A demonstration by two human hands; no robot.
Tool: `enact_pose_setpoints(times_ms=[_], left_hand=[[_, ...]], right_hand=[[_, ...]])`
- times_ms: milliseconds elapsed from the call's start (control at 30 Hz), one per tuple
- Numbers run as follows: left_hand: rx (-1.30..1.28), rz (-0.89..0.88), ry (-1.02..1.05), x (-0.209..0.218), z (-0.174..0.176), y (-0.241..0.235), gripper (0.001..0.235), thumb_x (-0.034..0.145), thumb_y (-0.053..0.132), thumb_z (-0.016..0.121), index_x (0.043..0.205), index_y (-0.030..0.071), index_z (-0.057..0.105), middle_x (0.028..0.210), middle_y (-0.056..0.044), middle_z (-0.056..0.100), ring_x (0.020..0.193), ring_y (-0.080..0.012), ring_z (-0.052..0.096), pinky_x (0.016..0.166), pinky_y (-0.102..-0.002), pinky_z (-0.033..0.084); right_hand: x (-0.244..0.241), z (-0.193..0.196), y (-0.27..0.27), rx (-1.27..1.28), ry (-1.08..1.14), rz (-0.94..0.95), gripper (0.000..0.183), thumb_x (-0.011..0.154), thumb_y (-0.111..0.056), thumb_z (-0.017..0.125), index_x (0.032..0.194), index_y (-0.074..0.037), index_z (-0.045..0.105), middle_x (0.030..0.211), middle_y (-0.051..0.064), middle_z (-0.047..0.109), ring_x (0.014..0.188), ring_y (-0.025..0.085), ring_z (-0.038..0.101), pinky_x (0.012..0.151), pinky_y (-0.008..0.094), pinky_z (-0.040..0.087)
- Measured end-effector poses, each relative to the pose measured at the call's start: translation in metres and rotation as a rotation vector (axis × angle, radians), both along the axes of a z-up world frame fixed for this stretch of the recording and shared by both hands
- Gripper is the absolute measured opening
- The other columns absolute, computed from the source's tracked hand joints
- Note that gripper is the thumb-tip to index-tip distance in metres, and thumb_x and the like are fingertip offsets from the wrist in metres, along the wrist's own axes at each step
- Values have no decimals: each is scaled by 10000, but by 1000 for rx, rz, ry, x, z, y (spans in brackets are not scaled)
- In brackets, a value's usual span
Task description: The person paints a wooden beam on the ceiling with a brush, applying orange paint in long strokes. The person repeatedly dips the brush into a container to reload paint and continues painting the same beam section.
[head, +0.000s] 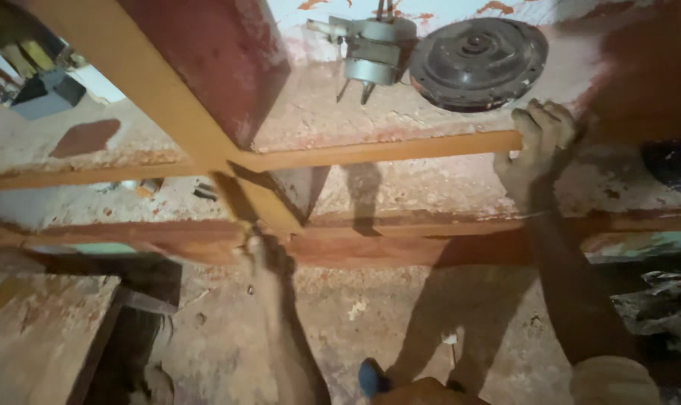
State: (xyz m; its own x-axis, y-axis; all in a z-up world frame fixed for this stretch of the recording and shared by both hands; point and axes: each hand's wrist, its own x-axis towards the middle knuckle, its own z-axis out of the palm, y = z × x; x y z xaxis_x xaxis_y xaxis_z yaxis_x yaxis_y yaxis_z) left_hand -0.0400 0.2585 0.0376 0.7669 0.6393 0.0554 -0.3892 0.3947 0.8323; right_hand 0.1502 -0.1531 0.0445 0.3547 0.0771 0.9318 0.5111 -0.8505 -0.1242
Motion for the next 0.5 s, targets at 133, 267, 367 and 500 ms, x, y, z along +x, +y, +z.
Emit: enact_pose_setpoints(times_ms=[133,267,367,500], left_hand=[[237,-179,163,24,-29,-43,197,1069,356,515,1102,162,530,655,71,441,468,-51,371,385,-231,296],[178,-539,56,25,-45,-111,243,1118,373,484,1072,139,439,648,77,411,478,-48,361,391,-227,305],[165,-921,350,18,-50,-146,243,1071,377,475,1238,199,473,770,126,560,515,-31,461,403,-218,369],[161,-1027,167,24,-50,-161,356,1051,334,532,1363,203,420,711,55,490,480,-40,406,388,-199,334]], right_hand=[[-2,-2,-1,-34,-25,-64,424,867,-2,599,1287,-54,622,1403,150,581,1374,393,520,1237,596,308],[-6,4,5,-43,-101,-109,344,988,-6,631,1324,-80,624,1388,84,619,1299,312,571,1256,637,232],[-19,3,7,-64,3,-162,336,983,-99,659,1318,-71,652,1385,114,623,1393,357,552,1257,703,145],[-27,9,5,-81,47,-158,287,1044,-90,651,1330,-78,637,1370,117,605,1388,328,540,1276,654,116]])
